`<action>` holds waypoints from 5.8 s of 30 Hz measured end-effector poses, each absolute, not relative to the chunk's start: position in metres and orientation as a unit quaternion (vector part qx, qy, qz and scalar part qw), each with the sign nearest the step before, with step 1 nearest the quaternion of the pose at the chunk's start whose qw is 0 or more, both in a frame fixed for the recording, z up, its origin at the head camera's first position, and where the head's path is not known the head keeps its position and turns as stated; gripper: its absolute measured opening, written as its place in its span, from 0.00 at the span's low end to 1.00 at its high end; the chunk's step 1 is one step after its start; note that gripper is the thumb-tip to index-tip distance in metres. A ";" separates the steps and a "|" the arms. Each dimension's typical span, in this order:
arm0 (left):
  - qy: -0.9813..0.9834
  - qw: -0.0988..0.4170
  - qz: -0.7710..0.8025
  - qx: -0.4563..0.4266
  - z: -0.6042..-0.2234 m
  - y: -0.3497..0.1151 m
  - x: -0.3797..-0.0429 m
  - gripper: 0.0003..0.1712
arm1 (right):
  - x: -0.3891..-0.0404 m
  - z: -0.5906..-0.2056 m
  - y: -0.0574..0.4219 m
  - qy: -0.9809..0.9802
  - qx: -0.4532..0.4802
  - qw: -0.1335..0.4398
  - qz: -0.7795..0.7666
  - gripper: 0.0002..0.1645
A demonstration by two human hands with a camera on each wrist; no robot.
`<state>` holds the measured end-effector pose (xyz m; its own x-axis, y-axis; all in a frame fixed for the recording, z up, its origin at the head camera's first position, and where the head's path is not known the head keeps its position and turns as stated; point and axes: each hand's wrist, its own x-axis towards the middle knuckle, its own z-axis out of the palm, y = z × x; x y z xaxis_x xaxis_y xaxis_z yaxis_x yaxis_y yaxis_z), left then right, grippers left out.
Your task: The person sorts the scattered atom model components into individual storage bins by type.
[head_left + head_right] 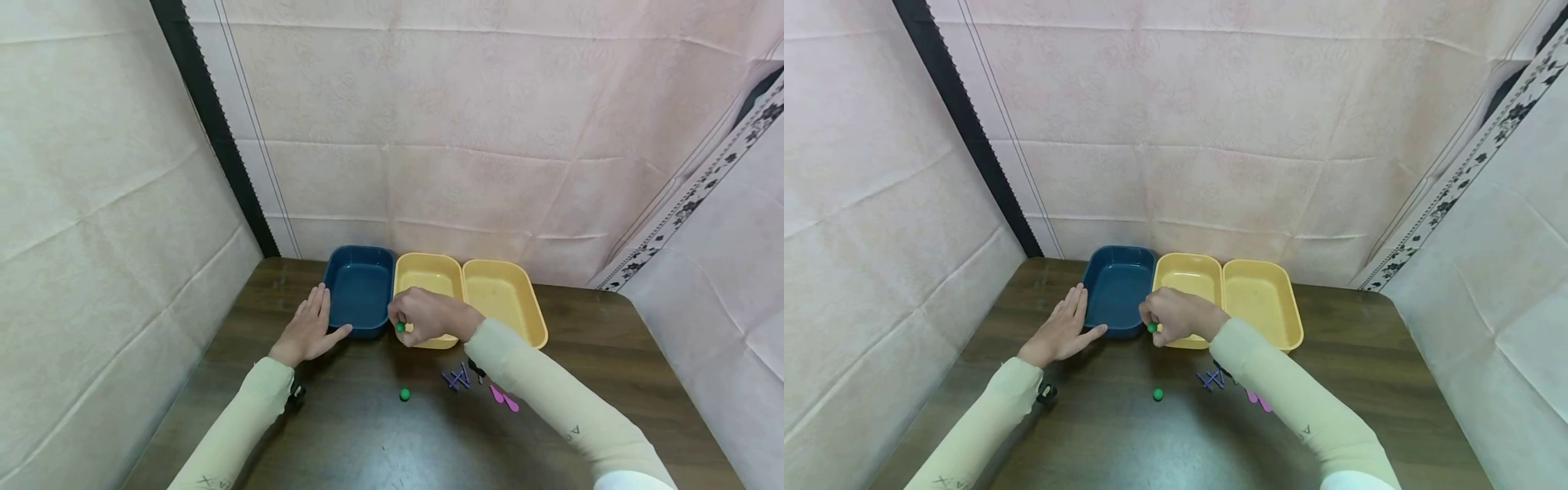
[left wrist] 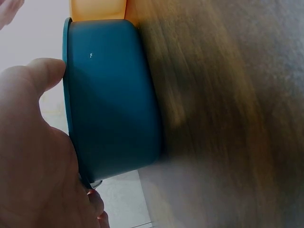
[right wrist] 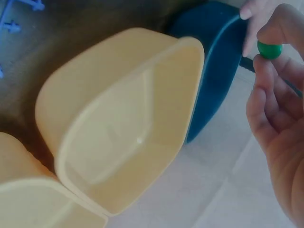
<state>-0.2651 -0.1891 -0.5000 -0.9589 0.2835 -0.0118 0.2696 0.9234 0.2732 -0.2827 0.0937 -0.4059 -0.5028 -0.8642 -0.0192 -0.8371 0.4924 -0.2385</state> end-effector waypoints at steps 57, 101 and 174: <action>0.981 0.029 0.132 0.142 -0.499 -0.188 -0.269 0.60 | -0.305 -0.402 0.083 0.883 -0.457 0.042 -0.098 0.21; 0.981 0.032 0.131 0.139 -0.500 -0.187 -0.269 0.60 | -0.215 -0.454 0.116 0.836 -0.539 0.097 -0.038 0.21; 0.979 0.033 0.138 0.144 -0.504 -0.188 -0.267 0.59 | -0.312 -0.392 0.081 0.888 -0.435 0.081 -0.123 0.08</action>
